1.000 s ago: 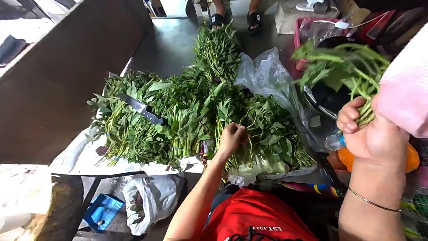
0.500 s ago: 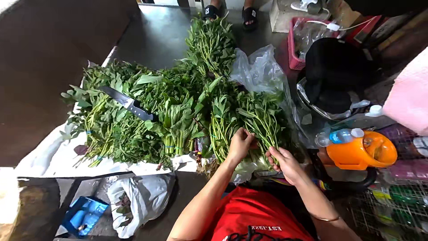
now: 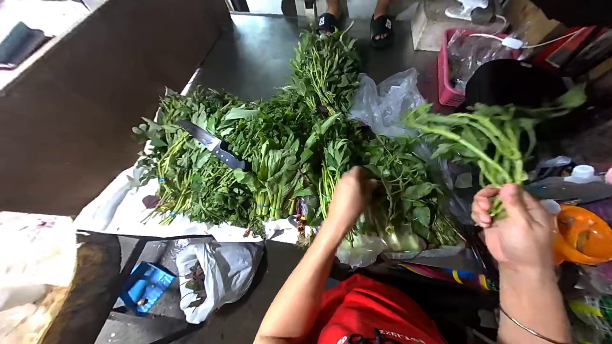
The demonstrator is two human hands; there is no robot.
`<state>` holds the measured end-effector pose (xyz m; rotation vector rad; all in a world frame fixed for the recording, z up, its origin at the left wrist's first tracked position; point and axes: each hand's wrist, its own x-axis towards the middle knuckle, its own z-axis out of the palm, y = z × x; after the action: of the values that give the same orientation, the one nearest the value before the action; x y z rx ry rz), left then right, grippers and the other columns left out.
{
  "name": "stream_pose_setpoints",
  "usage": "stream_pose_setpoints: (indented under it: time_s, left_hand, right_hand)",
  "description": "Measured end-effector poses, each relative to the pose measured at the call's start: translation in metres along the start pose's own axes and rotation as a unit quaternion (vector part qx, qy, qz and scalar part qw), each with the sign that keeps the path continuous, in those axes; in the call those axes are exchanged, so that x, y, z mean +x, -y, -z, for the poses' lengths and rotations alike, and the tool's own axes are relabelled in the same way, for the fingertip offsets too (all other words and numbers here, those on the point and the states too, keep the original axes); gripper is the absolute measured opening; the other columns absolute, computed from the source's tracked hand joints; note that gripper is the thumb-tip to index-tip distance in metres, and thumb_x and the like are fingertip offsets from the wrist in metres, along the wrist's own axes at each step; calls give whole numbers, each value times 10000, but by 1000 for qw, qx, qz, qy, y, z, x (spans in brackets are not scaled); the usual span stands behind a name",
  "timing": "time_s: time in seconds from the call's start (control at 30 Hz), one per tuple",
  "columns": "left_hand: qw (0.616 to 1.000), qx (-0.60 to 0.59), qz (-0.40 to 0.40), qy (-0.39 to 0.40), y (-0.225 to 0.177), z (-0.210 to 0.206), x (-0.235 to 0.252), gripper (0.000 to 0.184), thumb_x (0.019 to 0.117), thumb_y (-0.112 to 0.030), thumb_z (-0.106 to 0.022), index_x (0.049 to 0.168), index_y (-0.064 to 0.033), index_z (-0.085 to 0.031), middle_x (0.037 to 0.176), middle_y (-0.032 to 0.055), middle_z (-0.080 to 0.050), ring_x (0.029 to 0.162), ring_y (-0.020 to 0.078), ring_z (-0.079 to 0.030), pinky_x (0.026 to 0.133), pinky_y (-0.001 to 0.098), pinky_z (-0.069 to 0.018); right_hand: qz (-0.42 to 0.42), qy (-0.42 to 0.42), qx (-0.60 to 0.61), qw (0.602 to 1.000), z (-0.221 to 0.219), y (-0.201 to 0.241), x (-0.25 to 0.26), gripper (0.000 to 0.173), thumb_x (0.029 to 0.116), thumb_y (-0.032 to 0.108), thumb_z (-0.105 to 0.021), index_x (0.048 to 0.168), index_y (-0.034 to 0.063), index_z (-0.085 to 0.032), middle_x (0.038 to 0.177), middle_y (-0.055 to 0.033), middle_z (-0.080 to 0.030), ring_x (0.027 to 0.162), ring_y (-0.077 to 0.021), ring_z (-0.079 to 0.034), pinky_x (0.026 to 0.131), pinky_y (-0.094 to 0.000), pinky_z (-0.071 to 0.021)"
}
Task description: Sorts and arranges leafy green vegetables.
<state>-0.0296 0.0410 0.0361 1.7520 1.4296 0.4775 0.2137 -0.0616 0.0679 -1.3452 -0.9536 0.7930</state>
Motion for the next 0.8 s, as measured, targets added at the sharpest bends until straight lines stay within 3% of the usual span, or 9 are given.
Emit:
stream_pose_setpoints:
  time_s: [0.13, 0.23, 0.33, 0.4, 0.47, 0.57, 0.67, 0.73, 0.8]
  left_hand:
    - [981, 150, 125, -1, 28, 31, -15, 388, 963, -406, -690, 964, -18, -716, 895, 203, -700, 894, 404, -690, 793, 637, -542]
    - [971, 173, 163, 37, 38, 17, -10, 358, 954, -393, -678, 961, -38, -728, 942, 190, -714, 957, 392, -694, 823, 627, -539]
    - [981, 110, 159, -11, 41, 26, -15, 321, 959, -338, -656, 956, -23, -721, 899, 192, -703, 889, 381, -691, 787, 622, -534]
    - [990, -2, 134, -44, 39, 43, -19, 310, 988, -307, -627, 931, -11, -704, 790, 148, -667, 709, 293, -641, 667, 526, -525]
    - [979, -167, 110, -39, 35, 56, -16, 266, 1026, -244, -564, 873, -47, -656, 680, 25, -611, 527, 97, -503, 504, 279, -431]
    - [923, -378, 53, -50, 19, 72, -15, 230, 1055, -149, -450, 927, -71, -625, 680, -29, -584, 470, 7, -414, 439, 157, -359]
    - [881, -461, -42, -95, -3, 86, -16, 125, 1041, -83, -454, 1031, -93, -578, 729, -14, -619, 497, 3, -467, 454, 143, -399]
    - [876, -464, -76, -110, -20, 89, -15, 144, 1027, -29, -489, 1148, -58, -562, 736, 0, -648, 530, 22, -551, 484, 155, -473]
    - [901, -415, -75, -99, -27, 76, -9, 174, 1008, -30, -565, 1173, 4, -606, 743, 28, -680, 562, 68, -622, 512, 211, -539]
  right_hand:
    - [30, -9, 48, 998, 6, 11, 3, 324, 1120, 286, -294, 1018, 183, -584, 727, 128, -608, 530, 9, -528, 503, -133, -467]
    - [26, -1, 70, 997, -2, 13, 5, 330, 1121, 276, -286, 1010, 171, -578, 717, 114, -601, 520, 5, -521, 493, -131, -462]
    - [19, 4, 102, 995, -11, 15, 10, 355, 1123, 265, -257, 995, 167, -573, 704, 102, -605, 503, 5, -515, 480, -131, -457]
    - [25, 4, 127, 992, -19, 21, 16, 377, 1124, 266, -246, 996, 169, -586, 726, 99, -616, 500, 5, -510, 482, -133, -460]
    - [35, 9, 155, 987, -27, 30, 22, 371, 1126, 268, -247, 1018, 166, -587, 747, 87, -617, 499, -4, -507, 478, -139, -458]
    - [47, 15, 185, 981, -39, 50, 32, 403, 1129, 300, -236, 1013, 165, -597, 716, 86, -596, 498, -3, -502, 471, -133, -442]
    - [78, 29, 209, 974, -42, 63, 41, 423, 1131, 324, -213, 1008, 168, -586, 736, 81, -593, 510, -2, -511, 482, -129, -453]
    - [100, 36, 211, 972, -42, 66, 44, 422, 1129, 331, -214, 1007, 176, -587, 736, 86, -586, 523, -3, -513, 494, -135, -460]
    - [106, 29, 203, 973, -43, 66, 45, 379, 1127, 321, -253, 1012, 177, -584, 740, 86, -582, 521, -5, -506, 492, -136, -457]
